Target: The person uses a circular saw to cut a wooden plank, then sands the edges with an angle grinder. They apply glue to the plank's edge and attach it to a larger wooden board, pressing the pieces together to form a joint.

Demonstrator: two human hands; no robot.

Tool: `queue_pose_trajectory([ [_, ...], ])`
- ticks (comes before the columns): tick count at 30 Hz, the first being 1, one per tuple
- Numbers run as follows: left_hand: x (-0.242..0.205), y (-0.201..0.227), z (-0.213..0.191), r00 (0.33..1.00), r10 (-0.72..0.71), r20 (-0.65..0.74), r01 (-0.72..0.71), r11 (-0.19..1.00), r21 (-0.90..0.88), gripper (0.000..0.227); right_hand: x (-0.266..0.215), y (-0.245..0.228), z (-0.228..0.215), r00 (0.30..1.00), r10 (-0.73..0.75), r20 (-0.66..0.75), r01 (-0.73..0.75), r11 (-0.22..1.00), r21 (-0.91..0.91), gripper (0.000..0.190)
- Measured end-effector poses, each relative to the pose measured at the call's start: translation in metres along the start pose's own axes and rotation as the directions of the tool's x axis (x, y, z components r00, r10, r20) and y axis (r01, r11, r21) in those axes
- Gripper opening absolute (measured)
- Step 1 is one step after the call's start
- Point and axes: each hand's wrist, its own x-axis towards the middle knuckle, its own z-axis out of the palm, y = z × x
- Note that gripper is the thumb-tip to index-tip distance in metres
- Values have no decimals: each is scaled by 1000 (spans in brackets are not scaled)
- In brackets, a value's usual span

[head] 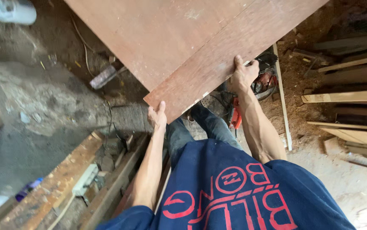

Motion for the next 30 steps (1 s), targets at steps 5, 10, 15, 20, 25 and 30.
queue_pose_trajectory([
  [5,1,-8,2,996,59,-65,-53,994,90,58,6,14,-3,994,65,83,-72,994,86,52],
  [10,-7,4,2,998,-59,-7,59,998,-1,58,13,18,3,992,54,112,-70,988,139,35],
  [15,-12,18,-6,999,-34,-15,35,993,108,78,14,18,0,984,115,139,-156,931,331,35],
  [20,-18,41,2,958,281,-60,-273,956,106,87,13,12,6,986,124,115,-157,924,349,41],
  [25,-15,82,24,698,645,312,-692,493,528,104,8,16,5,986,156,65,-167,951,261,44],
  [30,-26,116,19,758,404,512,-651,434,622,115,4,17,5,958,-286,-19,286,949,132,59],
])
